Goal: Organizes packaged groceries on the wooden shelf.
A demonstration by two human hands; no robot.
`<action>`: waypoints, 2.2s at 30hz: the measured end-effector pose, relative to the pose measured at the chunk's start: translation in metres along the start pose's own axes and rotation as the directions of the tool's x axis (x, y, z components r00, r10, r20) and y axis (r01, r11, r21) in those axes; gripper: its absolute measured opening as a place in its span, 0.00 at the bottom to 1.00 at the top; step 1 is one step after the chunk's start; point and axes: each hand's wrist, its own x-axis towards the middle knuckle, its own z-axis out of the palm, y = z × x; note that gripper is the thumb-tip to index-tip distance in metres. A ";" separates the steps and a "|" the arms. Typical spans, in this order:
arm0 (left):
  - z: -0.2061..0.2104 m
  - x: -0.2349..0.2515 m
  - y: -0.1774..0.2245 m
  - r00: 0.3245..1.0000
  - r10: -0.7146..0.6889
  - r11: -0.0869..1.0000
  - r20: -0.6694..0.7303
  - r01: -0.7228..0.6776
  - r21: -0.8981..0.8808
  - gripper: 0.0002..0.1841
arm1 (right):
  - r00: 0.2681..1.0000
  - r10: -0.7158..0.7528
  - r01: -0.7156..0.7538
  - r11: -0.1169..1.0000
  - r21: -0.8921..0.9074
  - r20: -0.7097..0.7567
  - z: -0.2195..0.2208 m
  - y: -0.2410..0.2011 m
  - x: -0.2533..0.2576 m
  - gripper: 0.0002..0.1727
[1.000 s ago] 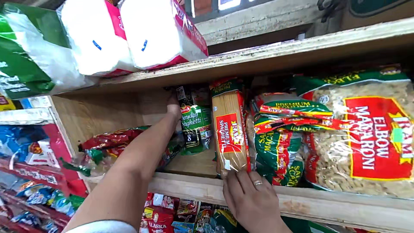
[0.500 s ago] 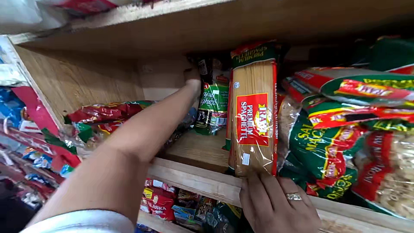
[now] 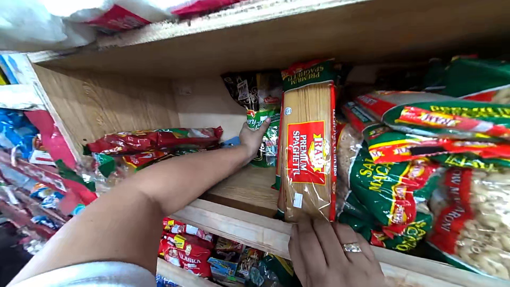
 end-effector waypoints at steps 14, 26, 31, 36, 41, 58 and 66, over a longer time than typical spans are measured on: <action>-0.019 0.009 0.035 0.748 0.373 0.114 0.549 -0.624 0.773 0.52 | 1.000 0.010 -0.009 0.998 0.057 -0.009 -0.002 -0.001 0.001 0.11; -0.135 -0.090 0.097 0.811 -0.461 -0.022 0.360 -0.416 0.909 0.38 | 1.000 -0.018 0.018 0.999 0.035 -0.019 -0.001 0.000 0.003 0.13; -0.157 -0.125 0.088 0.849 -0.457 -0.135 0.265 -0.361 0.923 0.35 | 1.000 0.002 -0.002 0.999 0.033 -0.021 -0.003 -0.003 0.003 0.14; -0.151 -0.140 0.091 0.899 -0.277 -0.155 0.338 -0.389 0.908 0.07 | 1.000 -0.007 0.008 0.999 0.041 -0.028 -0.002 -0.002 0.002 0.15; -0.179 -0.121 0.092 0.906 -0.012 -0.037 0.423 -0.423 0.905 0.10 | 0.990 0.093 -0.069 0.976 0.208 -0.108 -0.003 -0.003 0.000 0.15; -0.199 -0.297 0.117 0.460 0.696 -0.001 0.552 -0.768 0.641 0.22 | 0.411 -0.312 -0.471 -0.877 -0.093 0.857 0.000 -0.111 0.108 0.20; -0.248 -0.271 0.078 0.893 0.434 0.800 0.118 -0.442 0.407 0.65 | 0.585 -0.140 -0.466 -0.864 0.190 0.798 -0.003 -0.103 0.088 0.19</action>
